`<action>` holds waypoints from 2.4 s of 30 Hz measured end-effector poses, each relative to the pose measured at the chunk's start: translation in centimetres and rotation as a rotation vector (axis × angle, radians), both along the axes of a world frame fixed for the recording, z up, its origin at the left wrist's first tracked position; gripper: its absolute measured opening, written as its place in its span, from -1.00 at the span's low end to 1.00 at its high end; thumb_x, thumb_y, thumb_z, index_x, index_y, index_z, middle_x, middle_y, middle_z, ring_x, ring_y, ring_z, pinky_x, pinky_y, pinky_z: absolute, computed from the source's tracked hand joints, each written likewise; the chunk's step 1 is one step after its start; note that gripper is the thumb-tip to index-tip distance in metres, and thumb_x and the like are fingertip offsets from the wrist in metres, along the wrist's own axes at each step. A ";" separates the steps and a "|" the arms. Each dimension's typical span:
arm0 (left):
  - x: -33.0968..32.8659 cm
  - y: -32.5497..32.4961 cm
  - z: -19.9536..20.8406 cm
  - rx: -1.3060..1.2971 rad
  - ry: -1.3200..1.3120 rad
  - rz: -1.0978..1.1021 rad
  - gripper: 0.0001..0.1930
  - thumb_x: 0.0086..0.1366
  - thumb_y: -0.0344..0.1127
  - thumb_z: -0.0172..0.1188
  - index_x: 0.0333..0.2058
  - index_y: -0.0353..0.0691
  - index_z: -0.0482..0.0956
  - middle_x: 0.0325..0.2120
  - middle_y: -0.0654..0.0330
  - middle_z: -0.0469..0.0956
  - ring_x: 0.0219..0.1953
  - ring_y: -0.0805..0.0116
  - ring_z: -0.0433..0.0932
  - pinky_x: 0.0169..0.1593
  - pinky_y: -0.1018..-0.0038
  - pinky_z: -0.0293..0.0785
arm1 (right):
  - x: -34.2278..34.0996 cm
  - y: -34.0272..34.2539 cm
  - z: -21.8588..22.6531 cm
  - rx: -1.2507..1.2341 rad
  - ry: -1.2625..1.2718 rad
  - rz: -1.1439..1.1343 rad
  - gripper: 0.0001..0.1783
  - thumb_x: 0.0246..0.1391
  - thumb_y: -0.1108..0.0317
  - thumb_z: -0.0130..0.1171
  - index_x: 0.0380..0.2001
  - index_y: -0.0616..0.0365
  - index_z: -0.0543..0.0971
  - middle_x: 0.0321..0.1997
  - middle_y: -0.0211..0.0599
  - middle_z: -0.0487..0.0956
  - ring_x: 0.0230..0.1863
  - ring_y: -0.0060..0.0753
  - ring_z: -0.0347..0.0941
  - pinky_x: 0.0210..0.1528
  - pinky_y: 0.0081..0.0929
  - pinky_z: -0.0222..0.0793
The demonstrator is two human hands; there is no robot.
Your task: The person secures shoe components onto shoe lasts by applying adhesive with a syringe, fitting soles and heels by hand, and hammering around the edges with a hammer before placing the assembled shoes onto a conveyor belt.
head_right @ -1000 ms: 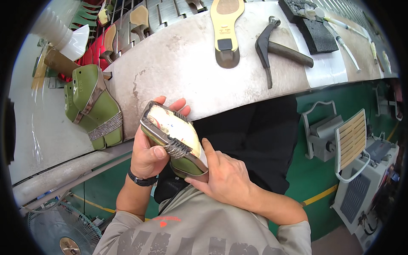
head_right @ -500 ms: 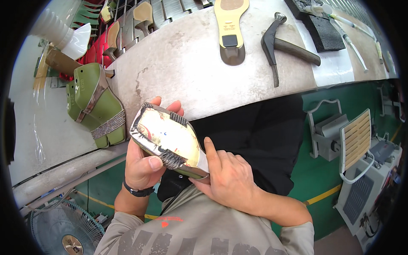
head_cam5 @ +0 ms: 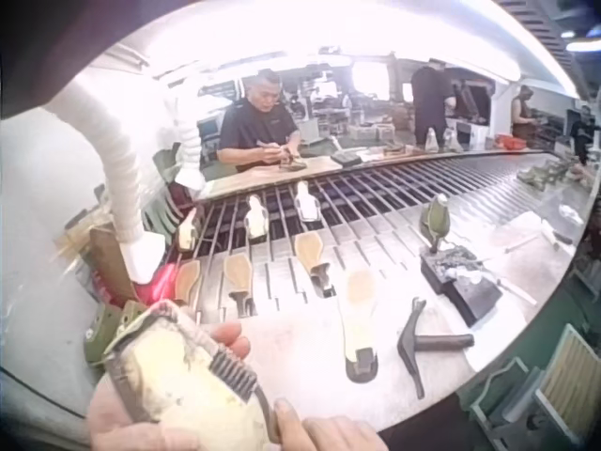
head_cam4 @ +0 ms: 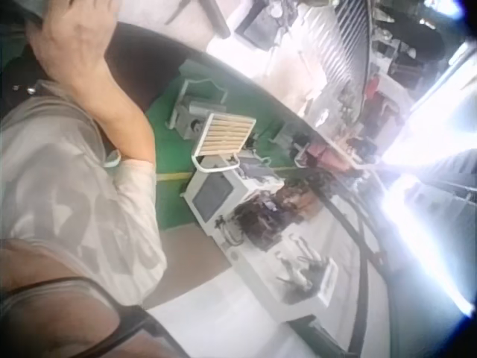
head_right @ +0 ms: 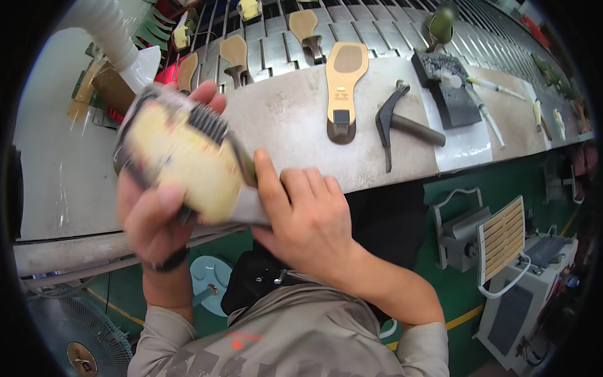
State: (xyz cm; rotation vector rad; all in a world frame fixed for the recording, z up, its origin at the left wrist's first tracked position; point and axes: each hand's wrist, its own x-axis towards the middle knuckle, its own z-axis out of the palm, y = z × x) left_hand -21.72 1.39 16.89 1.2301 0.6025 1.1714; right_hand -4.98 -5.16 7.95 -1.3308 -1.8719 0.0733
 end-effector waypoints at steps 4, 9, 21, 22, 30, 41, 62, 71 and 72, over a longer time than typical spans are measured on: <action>-2.4 6.1 -2.4 -0.030 -0.050 -0.062 -0.20 0.25 -0.38 0.16 0.43 -0.56 0.13 0.39 -0.37 0.30 0.44 -0.17 0.36 0.47 0.06 0.35 | 0.7 3.0 0.3 -0.096 0.172 0.173 0.00 -0.13 0.03 0.62 0.33 0.30 0.46 -0.02 -0.04 0.58 -0.04 0.03 0.52 0.03 -0.13 0.45; -2.6 7.1 -4.0 -0.121 -0.226 -0.130 -0.28 0.49 -0.07 0.05 0.42 -0.51 0.21 0.38 -0.33 0.34 0.42 -0.12 0.40 0.46 0.06 0.36 | 5.0 9.2 -0.7 0.064 0.522 -0.211 -0.61 0.33 0.24 0.32 0.04 0.35 0.61 -0.08 -0.05 0.66 -0.07 -0.21 0.61 0.06 -0.27 0.52; -1.9 6.1 -3.3 -0.242 -0.370 -0.060 -0.33 0.66 0.11 -0.13 0.33 -0.47 0.34 0.23 -0.11 0.54 0.18 0.18 0.62 0.24 0.24 0.59 | 4.0 10.5 -3.3 -0.515 0.935 -0.128 -0.61 0.34 0.30 0.31 -0.58 0.23 0.56 -0.69 -0.66 0.37 -0.65 -0.83 0.14 -0.59 -0.61 -0.03; -1.9 6.0 -3.1 -0.249 -0.371 -0.063 -0.33 0.66 0.11 -0.13 0.33 -0.47 0.34 0.23 -0.11 0.54 0.18 0.18 0.62 0.24 0.24 0.59 | 4.0 10.4 -3.4 -0.498 0.918 -0.141 -0.61 0.32 0.30 0.33 -0.59 0.22 0.56 -0.69 -0.66 0.37 -0.65 -0.82 0.13 -0.58 -0.61 -0.03; -2.7 6.5 -2.7 -0.266 -0.252 -0.047 -0.34 0.61 0.03 -0.10 0.37 -0.47 0.29 0.34 -0.34 0.38 0.43 -0.13 0.38 0.40 0.05 0.44 | 4.3 10.5 -4.2 -0.529 0.948 -0.114 -0.63 0.29 0.32 0.35 -0.59 0.21 0.55 -0.68 -0.67 0.38 -0.63 -0.83 0.15 -0.58 -0.62 0.00; -4.3 8.7 -4.7 -0.282 -0.462 -0.108 -0.47 0.62 -0.11 -0.06 0.37 -0.36 0.29 0.30 -0.30 0.42 0.37 -0.13 0.44 0.36 0.05 0.49 | 3.7 9.6 -4.8 -0.333 0.836 -0.148 -0.81 0.28 0.41 0.33 -0.33 0.29 0.56 -0.53 -0.39 0.55 -0.49 -0.59 0.44 -0.38 -0.55 0.32; -1.7 7.7 -3.9 -0.094 -0.444 -0.196 -0.34 0.53 -0.17 0.07 0.48 -0.28 0.14 0.30 -0.38 0.41 0.35 -0.20 0.46 0.41 0.03 0.42 | 5.1 -8.2 -6.9 -0.891 1.447 0.081 -0.68 0.36 0.45 0.25 0.12 0.35 0.60 -0.07 -0.25 0.73 -0.11 -0.45 0.70 -0.02 -0.43 0.65; -0.9 6.2 -2.8 -0.010 -0.225 -0.186 -0.35 0.52 -0.21 0.18 0.44 -0.32 0.18 0.27 -0.27 0.48 0.31 -0.06 0.52 0.32 0.01 0.54 | 3.5 -6.4 -0.1 -0.563 1.351 0.224 -0.70 0.50 0.32 0.12 0.11 0.32 0.58 -0.04 -0.08 0.73 -0.13 -0.36 0.72 -0.05 -0.32 0.71; -0.5 5.6 -2.3 -0.008 -0.227 -0.183 -0.35 0.52 -0.21 0.18 0.44 -0.32 0.18 0.27 -0.27 0.48 0.31 -0.06 0.52 0.32 0.01 0.54 | 2.9 -6.0 1.2 -0.572 1.315 0.275 -0.69 0.52 0.29 0.09 0.11 0.30 0.58 -0.03 -0.07 0.72 -0.13 -0.35 0.72 -0.08 -0.31 0.72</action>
